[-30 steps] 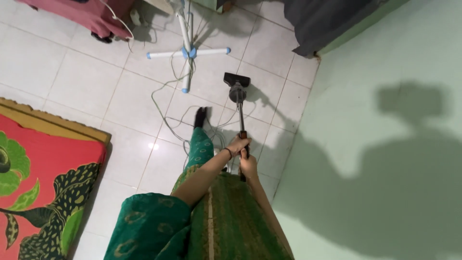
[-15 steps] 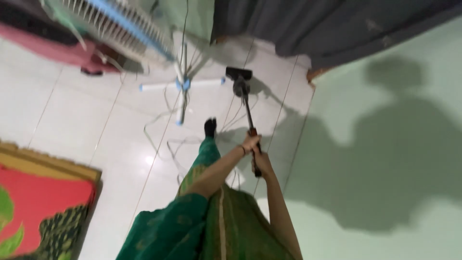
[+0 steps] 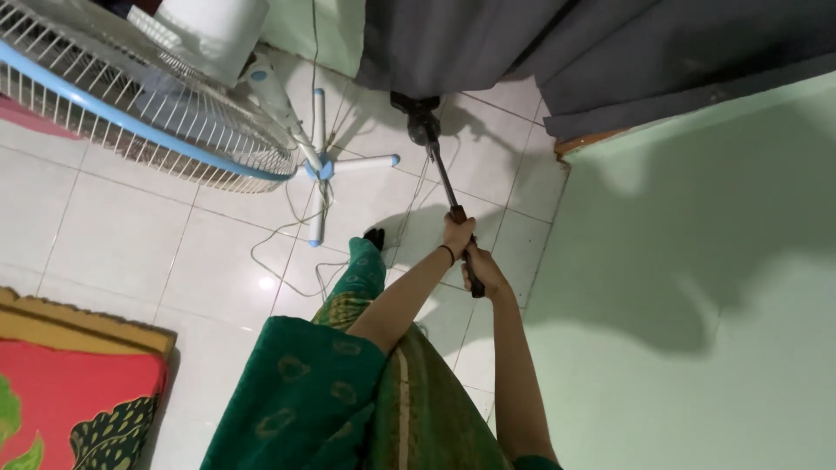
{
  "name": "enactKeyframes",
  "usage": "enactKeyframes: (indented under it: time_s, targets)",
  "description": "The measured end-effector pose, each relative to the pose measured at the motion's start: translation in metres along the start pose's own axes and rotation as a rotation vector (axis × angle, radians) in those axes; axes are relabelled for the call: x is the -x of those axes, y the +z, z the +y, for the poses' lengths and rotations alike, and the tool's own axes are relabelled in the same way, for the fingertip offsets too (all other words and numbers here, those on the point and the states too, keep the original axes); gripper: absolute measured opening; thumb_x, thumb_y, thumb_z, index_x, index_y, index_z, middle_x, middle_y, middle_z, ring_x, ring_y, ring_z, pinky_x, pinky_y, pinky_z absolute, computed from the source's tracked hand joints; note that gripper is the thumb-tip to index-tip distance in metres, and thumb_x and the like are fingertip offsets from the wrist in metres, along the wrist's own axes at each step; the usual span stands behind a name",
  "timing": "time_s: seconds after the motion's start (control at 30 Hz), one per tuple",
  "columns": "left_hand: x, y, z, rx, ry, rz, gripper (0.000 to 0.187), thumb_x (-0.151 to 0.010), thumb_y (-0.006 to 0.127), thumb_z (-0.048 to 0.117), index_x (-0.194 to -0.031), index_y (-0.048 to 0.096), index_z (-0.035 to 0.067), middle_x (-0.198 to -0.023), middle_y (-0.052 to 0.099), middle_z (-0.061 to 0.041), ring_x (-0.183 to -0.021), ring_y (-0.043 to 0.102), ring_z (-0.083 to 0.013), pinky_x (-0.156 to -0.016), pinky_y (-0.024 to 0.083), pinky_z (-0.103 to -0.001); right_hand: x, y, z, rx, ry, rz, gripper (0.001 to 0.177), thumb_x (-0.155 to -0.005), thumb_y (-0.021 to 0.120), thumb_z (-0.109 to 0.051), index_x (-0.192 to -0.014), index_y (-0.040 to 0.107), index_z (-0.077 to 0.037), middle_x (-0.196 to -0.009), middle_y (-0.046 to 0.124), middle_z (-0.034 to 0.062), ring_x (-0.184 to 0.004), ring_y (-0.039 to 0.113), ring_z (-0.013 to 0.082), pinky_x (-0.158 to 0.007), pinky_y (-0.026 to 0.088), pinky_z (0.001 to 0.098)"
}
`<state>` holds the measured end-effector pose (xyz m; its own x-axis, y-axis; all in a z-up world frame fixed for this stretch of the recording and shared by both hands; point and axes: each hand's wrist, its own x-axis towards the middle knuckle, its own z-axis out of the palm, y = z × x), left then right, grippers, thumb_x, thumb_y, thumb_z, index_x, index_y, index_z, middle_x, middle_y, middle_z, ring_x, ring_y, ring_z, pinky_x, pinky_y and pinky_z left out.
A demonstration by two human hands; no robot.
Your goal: Vacuuming the tiled floor around furniture and a fan using a handheld vacuum cleaner.
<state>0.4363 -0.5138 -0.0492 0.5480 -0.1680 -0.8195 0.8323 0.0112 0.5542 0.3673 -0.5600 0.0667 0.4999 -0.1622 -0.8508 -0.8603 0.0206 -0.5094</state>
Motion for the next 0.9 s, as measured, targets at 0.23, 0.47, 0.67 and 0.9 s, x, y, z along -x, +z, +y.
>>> enactKeyframes:
  time_s: [0.23, 0.47, 0.67, 0.9]
  targets:
    - [0.060, -0.017, -0.037, 0.111, -0.023, 0.067, 0.091, -0.081, 0.071, 0.033, -0.155, 0.025, 0.007, -0.118, 0.058, -0.024, -0.083, 0.070, -0.0289, -0.070, 0.064, -0.033, 0.050, 0.013, 0.037, 0.003, -0.024, -0.060, 0.050, -0.103, 0.048, -0.054, -0.090, 0.055, -0.006, -0.058, 0.049, 0.0050, -0.039, 0.049, 0.0164, -0.037, 0.045, 0.0303]
    - [0.065, 0.005, -0.050, 0.252, -0.024, 0.207, 0.073, -0.074, 0.072, 0.028, -0.138, 0.042, 0.009, -0.113, 0.063, -0.019, -0.095, 0.069, -0.0335, -0.081, 0.057, -0.041, 0.070, -0.014, 0.026, 0.136, -0.036, -0.101, 0.056, -0.100, 0.054, -0.056, -0.086, 0.057, -0.002, -0.054, 0.047, 0.0071, -0.037, 0.047, 0.0184, -0.034, 0.042, 0.0321]
    - [0.054, -0.007, 0.010, 0.118, -0.066, 0.216, 0.090, -0.070, 0.069, 0.034, -0.149, 0.032, 0.013, -0.124, 0.063, -0.021, -0.114, 0.067, -0.0355, -0.101, 0.051, -0.046, 0.034, -0.001, -0.014, 0.229, -0.107, -0.108, 0.054, -0.099, 0.056, -0.053, -0.080, 0.060, -0.003, -0.051, 0.049, 0.0067, -0.036, 0.048, 0.0164, -0.033, 0.042, 0.0300]
    - [-0.063, -0.072, -0.003, 0.237, 0.056, 0.302, 0.073, -0.067, 0.069, 0.022, -0.136, 0.052, 0.006, -0.109, 0.067, -0.021, -0.096, 0.070, -0.0348, -0.084, 0.055, -0.044, -0.009, 0.063, -0.034, 0.165, -0.118, -0.147, 0.044, -0.101, 0.048, -0.043, -0.083, 0.058, -0.004, -0.054, 0.047, 0.0051, -0.037, 0.047, 0.0151, -0.035, 0.043, 0.0290]
